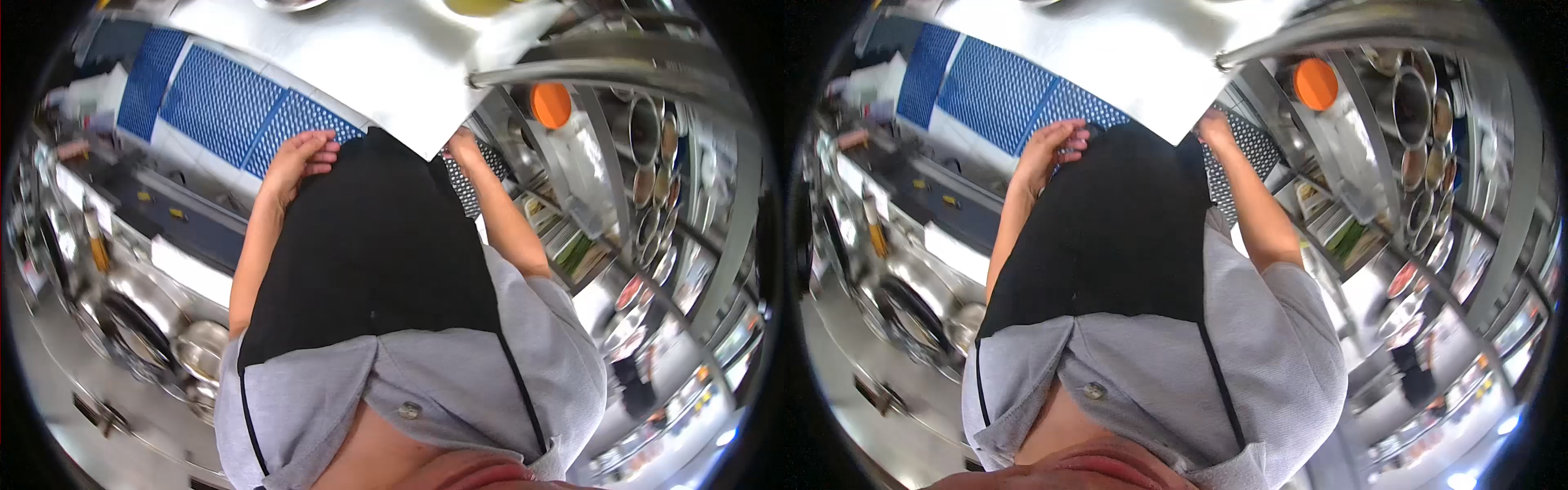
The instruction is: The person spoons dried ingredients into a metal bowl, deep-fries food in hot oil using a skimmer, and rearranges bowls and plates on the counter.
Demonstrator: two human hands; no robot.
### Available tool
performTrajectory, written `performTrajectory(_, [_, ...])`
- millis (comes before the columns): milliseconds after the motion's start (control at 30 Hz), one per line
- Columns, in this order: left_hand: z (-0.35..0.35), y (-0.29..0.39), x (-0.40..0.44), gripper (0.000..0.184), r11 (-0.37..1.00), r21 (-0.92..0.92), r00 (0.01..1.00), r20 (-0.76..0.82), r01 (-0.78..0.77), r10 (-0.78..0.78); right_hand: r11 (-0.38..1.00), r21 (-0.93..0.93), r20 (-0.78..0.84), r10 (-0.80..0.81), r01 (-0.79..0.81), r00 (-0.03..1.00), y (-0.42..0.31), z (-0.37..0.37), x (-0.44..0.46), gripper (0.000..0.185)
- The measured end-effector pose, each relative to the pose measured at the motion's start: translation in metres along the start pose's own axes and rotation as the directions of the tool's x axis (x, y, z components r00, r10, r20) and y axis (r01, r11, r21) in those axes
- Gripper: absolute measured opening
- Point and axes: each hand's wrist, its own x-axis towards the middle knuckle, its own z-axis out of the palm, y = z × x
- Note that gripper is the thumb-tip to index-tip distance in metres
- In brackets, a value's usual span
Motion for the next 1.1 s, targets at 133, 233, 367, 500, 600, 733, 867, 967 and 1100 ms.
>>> performTrajectory(133, [-0.006, -0.001, 0.025, 0.029, 0.966, 0.236, 0.979, 0.143, 0.106, -0.142, 0.926, -0.323, 0.365, -0.069, 0.196, 0.928, 0.030, 0.005, -0.012, 0.044])
performTrajectory(233, [-0.036, -0.022, 0.056, 0.029, 0.870, 0.480, 0.966, 0.154, 0.111, -0.208, 0.844, -0.491, 0.402, -0.001, 0.216, 0.916, 0.072, 0.033, -0.032, 0.054])
performTrajectory(367, [-0.106, -0.054, 0.106, 0.027, 0.562, 0.827, 0.972, 0.145, -0.018, -0.182, 0.994, -0.109, 0.129, 0.026, -0.012, 0.991, 0.118, 0.038, -0.068, 0.056])
performTrajectory(500, [-0.161, -0.049, 0.128, 0.029, 0.120, 0.972, 0.956, 0.223, -0.202, -0.193, 0.897, 0.372, 0.037, 0.243, -0.239, 0.969, 0.156, 0.049, -0.101, 0.060])
performTrajectory(600, [-0.146, -0.019, 0.110, 0.029, 0.139, 0.984, 0.977, 0.132, -0.109, -0.170, 0.870, 0.447, -0.027, 0.245, -0.208, 0.969, 0.197, 0.064, -0.098, 0.064])
performTrajectory(733, [-0.145, 0.000, 0.114, 0.035, 0.609, 0.776, 0.974, -0.029, 0.163, -0.224, 0.976, -0.004, -0.198, 0.212, -0.217, 0.957, 0.177, 0.063, -0.074, 0.056])
performTrajectory(867, [-0.095, 0.021, 0.086, 0.046, 0.891, 0.447, 0.984, 0.106, 0.082, -0.144, 0.997, -0.065, -0.395, 0.013, -0.042, 0.919, 0.108, 0.057, -0.055, 0.054])
performTrajectory(967, [-0.070, 0.020, 0.080, 0.060, 0.989, 0.143, 0.970, 0.237, 0.023, -0.057, 0.873, 0.481, -0.342, 0.095, 0.087, 0.935, 0.058, 0.057, -0.035, 0.059])
performTrajectory(1100, [-0.043, 0.017, 0.083, 0.058, 0.996, -0.083, 0.960, 0.280, 0.008, 0.015, 0.578, 0.812, -0.159, 0.085, 0.081, 0.984, 0.012, 0.053, -0.034, 0.070])
